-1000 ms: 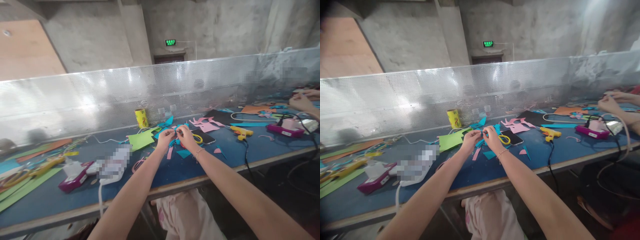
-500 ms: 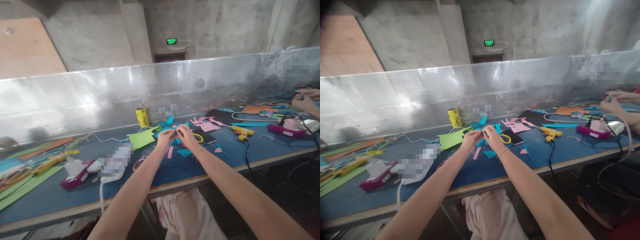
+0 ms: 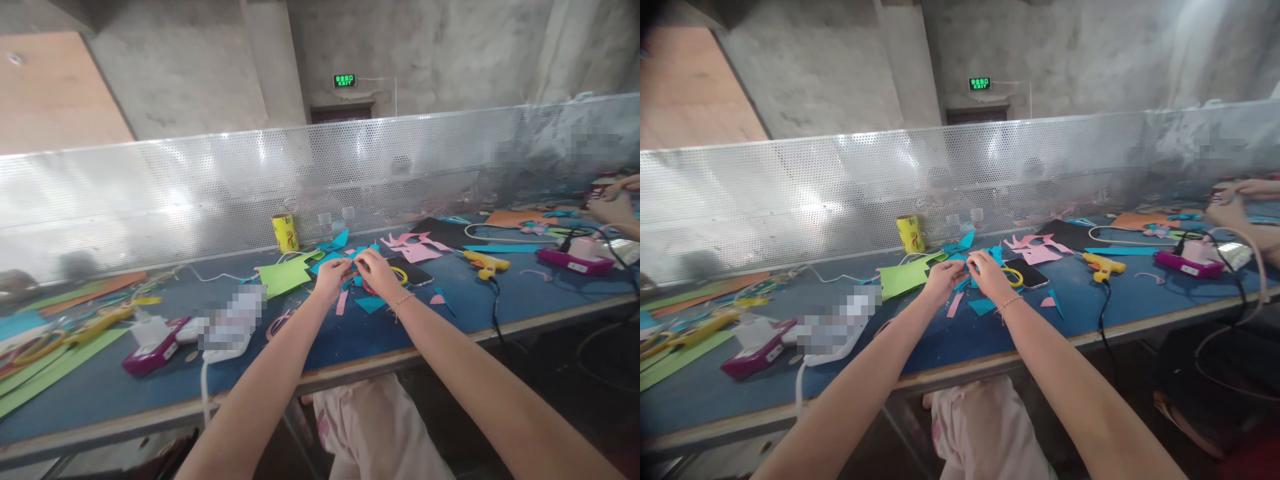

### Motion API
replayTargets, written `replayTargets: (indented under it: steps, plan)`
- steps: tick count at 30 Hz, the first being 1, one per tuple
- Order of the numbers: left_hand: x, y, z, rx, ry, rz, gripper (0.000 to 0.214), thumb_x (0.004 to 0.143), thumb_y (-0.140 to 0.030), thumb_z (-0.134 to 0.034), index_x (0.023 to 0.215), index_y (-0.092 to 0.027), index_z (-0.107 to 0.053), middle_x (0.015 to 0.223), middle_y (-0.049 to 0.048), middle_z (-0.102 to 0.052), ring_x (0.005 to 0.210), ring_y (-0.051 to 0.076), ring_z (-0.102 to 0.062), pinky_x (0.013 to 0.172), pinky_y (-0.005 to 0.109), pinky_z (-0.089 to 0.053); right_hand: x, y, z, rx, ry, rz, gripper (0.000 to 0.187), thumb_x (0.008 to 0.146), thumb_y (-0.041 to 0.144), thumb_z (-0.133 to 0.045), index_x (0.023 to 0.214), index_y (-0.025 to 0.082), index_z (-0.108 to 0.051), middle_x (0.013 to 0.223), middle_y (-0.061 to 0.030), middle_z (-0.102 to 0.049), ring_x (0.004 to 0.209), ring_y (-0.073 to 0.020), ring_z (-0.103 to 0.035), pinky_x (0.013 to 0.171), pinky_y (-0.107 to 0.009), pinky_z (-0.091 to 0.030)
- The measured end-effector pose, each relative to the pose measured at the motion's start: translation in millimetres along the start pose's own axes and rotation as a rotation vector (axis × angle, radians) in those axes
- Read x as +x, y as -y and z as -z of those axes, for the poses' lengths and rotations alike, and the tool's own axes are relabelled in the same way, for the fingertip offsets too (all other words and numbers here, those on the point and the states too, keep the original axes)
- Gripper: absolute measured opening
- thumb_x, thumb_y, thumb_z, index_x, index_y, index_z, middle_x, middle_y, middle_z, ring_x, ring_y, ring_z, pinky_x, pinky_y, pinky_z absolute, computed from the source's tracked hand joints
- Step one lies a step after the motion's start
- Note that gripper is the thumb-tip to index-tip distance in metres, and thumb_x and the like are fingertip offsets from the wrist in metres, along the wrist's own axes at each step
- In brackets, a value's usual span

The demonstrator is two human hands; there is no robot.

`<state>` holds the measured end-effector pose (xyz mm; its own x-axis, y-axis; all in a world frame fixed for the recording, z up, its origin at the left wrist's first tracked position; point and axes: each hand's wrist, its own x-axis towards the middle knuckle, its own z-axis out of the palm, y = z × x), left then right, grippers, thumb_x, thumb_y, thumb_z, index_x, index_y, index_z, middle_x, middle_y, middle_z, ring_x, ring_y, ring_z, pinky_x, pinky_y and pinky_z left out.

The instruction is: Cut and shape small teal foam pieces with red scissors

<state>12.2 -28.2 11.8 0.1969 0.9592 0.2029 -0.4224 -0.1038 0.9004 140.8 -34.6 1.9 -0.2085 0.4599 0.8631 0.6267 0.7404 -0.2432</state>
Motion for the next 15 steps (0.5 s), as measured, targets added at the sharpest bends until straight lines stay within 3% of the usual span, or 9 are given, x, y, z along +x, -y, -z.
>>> replayTargets:
  steps: [15]
  plan:
    - [2.8,2.8,2.0,-0.04,-0.005,-0.026,0.017,0.051,-0.012,-0.068,0.066,-0.009,-0.059,0.058,0.0025,-0.06,0.059,0.012,-0.059,0.073,0.032,-0.047,-0.3,-2.4,-2.6,0.053,-0.007,-0.071,0.012,0.074,0.013,-0.044,0.084,0.018,-0.048,0.088,-0.0069,-0.049,0.081,-0.0161,-0.051,0.069,-0.03,-0.046]
